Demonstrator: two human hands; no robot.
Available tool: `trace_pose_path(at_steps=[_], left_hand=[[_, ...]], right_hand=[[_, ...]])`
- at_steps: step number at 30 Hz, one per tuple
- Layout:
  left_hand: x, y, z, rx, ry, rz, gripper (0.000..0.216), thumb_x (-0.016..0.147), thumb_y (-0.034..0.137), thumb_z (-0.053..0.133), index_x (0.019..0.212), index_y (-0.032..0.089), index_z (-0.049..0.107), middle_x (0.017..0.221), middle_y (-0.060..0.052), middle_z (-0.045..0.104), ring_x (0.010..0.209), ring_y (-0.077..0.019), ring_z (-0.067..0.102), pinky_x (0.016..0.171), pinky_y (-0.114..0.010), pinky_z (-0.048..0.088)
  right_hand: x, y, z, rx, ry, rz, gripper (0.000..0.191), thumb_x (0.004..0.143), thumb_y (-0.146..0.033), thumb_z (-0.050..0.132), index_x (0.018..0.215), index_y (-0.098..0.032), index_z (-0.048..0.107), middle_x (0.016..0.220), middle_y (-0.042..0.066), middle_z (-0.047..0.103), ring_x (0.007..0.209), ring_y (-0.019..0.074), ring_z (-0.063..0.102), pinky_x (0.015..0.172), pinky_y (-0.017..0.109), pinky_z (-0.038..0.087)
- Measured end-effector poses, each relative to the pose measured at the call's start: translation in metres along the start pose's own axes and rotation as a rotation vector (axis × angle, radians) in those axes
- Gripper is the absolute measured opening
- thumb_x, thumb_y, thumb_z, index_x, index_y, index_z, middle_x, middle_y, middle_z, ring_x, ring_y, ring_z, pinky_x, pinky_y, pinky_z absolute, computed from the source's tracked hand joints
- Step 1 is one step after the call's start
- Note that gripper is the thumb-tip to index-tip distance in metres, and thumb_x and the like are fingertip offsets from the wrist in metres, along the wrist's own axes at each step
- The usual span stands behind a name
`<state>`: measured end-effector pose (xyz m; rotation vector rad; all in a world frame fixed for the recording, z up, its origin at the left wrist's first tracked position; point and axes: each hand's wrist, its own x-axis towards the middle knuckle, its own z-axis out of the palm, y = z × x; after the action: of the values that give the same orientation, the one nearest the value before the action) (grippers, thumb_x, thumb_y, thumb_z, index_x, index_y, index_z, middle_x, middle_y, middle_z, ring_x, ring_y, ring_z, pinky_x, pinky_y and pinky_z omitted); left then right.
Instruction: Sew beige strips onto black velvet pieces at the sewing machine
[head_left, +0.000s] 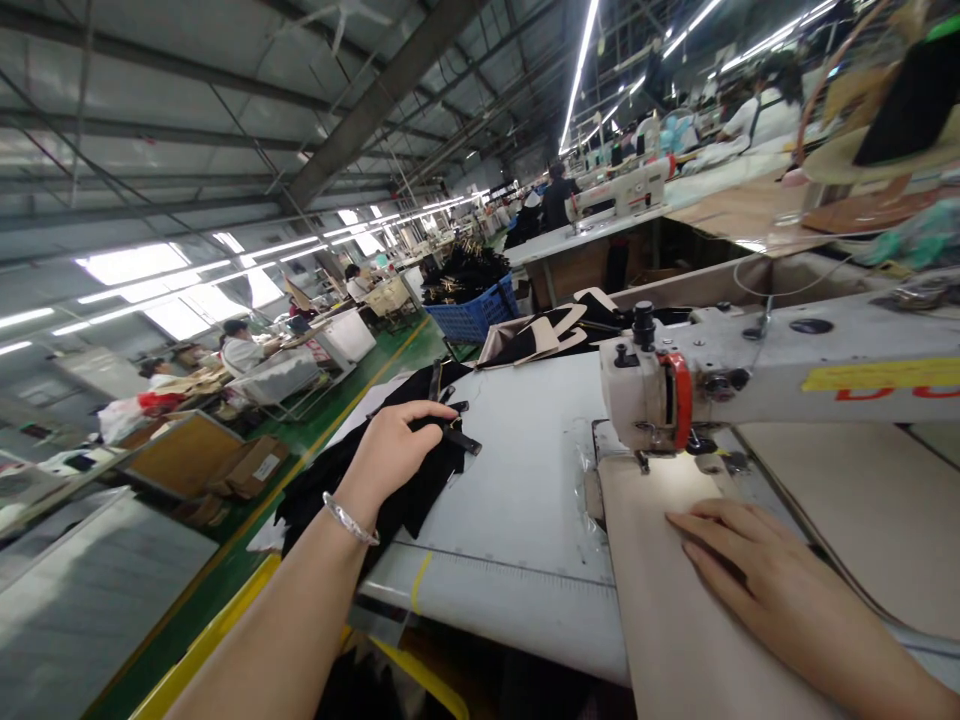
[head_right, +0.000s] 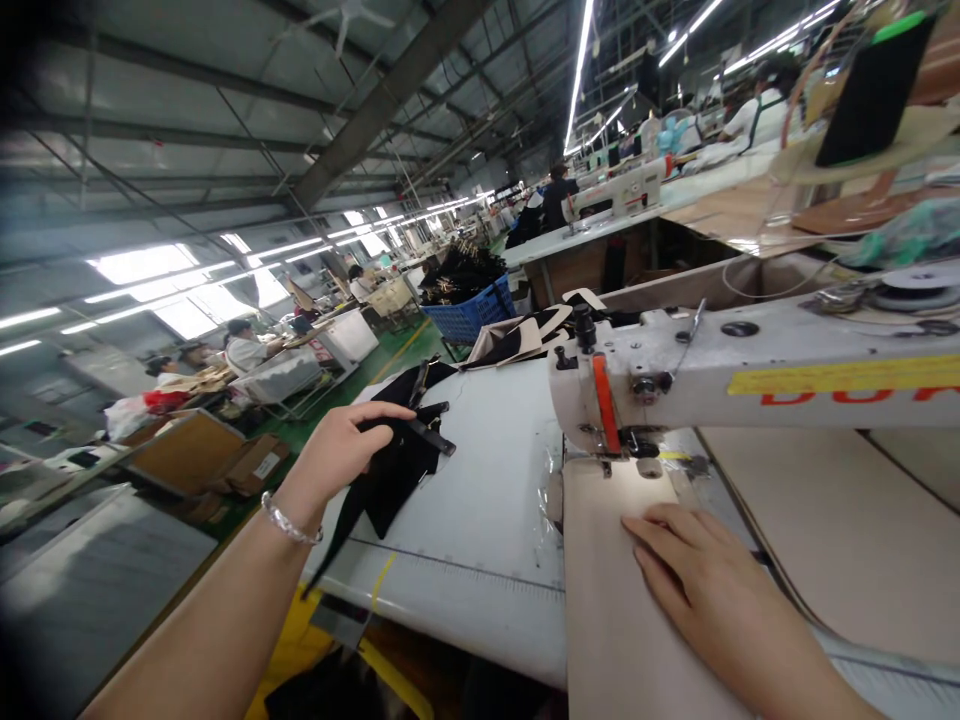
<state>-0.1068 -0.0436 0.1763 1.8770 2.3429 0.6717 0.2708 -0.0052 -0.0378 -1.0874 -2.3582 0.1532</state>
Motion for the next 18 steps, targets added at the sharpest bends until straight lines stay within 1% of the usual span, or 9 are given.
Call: trace_pose_path(at_steps=[2,3,4,5,6,8,11,15,18], left_hand=[[-0.007,0.025,0.024,-0.354,-0.213,0.028,0.028,0.087,0.033,0.049,0.102,0.015,0.066,0.067,-0.002,0.065,0.051,-0.0138,0.062,0.052,-0.024,0.049],[-0.008,0.034,0.043,-0.504,-0.347,0.063,0.032,0.090,0.037,0.048,0.104,0.013,0.064,0.070,-0.003,0.066,0.056,-0.0147,0.064,0.055,-0.025,0.051],[-0.009,0.040,0.065,-0.591,-0.472,0.119,0.036,0.091,0.040,0.049,0.110,0.012,0.061,0.077,-0.005,0.067,0.064,-0.0159,0.067,0.061,-0.028,0.054],[-0.009,0.044,0.088,-0.594,-0.540,0.180,0.037,0.090,0.039,0.052,0.114,0.012,0.059,0.081,-0.006,0.067,0.068,-0.0165,0.067,0.067,-0.030,0.055],[-0.008,0.047,0.111,-0.520,-0.528,0.248,0.035,0.088,0.037,0.057,0.114,0.013,0.060,0.081,-0.005,0.066,0.072,-0.0171,0.066,0.072,-0.033,0.055],[-0.005,0.047,0.149,-0.384,-0.391,0.328,0.022,0.086,0.030,0.060,0.102,0.015,0.065,0.089,-0.006,0.063,0.089,-0.0209,0.062,0.088,-0.041,0.050],[-0.001,0.048,0.182,-0.364,-0.272,0.343,0.012,0.089,0.024,0.054,0.090,0.015,0.063,0.106,-0.009,0.060,0.108,-0.0228,0.054,0.101,-0.044,0.040],[-0.002,0.058,0.196,-0.434,-0.331,0.356,0.015,0.089,0.018,0.053,0.104,0.016,0.056,0.093,-0.004,0.065,0.087,-0.0155,0.062,0.083,-0.030,0.051],[-0.006,0.071,0.203,-0.454,-0.392,0.383,0.011,0.086,0.018,0.058,0.096,0.017,0.061,0.086,-0.001,0.067,0.078,-0.0134,0.064,0.076,-0.025,0.051]], right_hand=[[0.008,-0.003,-0.005,-0.001,-0.045,-0.015,0.032,0.094,-0.038,0.046,0.121,-0.028,0.060,0.117,0.006,0.057,0.109,0.0226,0.053,0.096,0.042,0.044],[0.012,-0.004,-0.007,-0.008,-0.060,-0.023,0.032,0.094,-0.037,0.045,0.121,-0.028,0.060,0.113,0.007,0.059,0.106,0.0225,0.054,0.094,0.041,0.045],[0.015,-0.006,-0.008,-0.022,-0.068,-0.029,0.032,0.095,-0.035,0.044,0.120,-0.027,0.061,0.109,0.007,0.060,0.103,0.0224,0.055,0.091,0.041,0.046],[0.018,-0.007,-0.009,-0.044,-0.065,-0.034,0.032,0.095,-0.034,0.043,0.121,-0.027,0.060,0.107,0.007,0.060,0.102,0.0228,0.056,0.090,0.042,0.046],[0.020,-0.009,-0.010,-0.072,-0.049,-0.036,0.033,0.094,-0.033,0.043,0.122,-0.027,0.059,0.108,0.007,0.060,0.102,0.0236,0.055,0.089,0.043,0.045],[0.021,-0.010,-0.009,-0.121,0.001,-0.045,0.035,0.094,-0.030,0.043,0.126,-0.028,0.057,0.117,0.008,0.059,0.109,0.0256,0.053,0.091,0.046,0.044],[0.021,-0.011,-0.009,-0.137,0.039,-0.063,0.038,0.093,-0.028,0.043,0.129,-0.028,0.055,0.128,0.007,0.056,0.116,0.0255,0.051,0.096,0.046,0.040],[0.021,-0.014,-0.012,-0.135,0.017,-0.045,0.038,0.094,-0.029,0.042,0.130,-0.026,0.053,0.128,0.006,0.058,0.116,0.0227,0.052,0.098,0.043,0.039],[0.022,-0.017,-0.016,-0.137,0.000,-0.028,0.041,0.096,-0.033,0.041,0.135,-0.024,0.047,0.129,0.007,0.057,0.116,0.0230,0.051,0.096,0.043,0.039]])
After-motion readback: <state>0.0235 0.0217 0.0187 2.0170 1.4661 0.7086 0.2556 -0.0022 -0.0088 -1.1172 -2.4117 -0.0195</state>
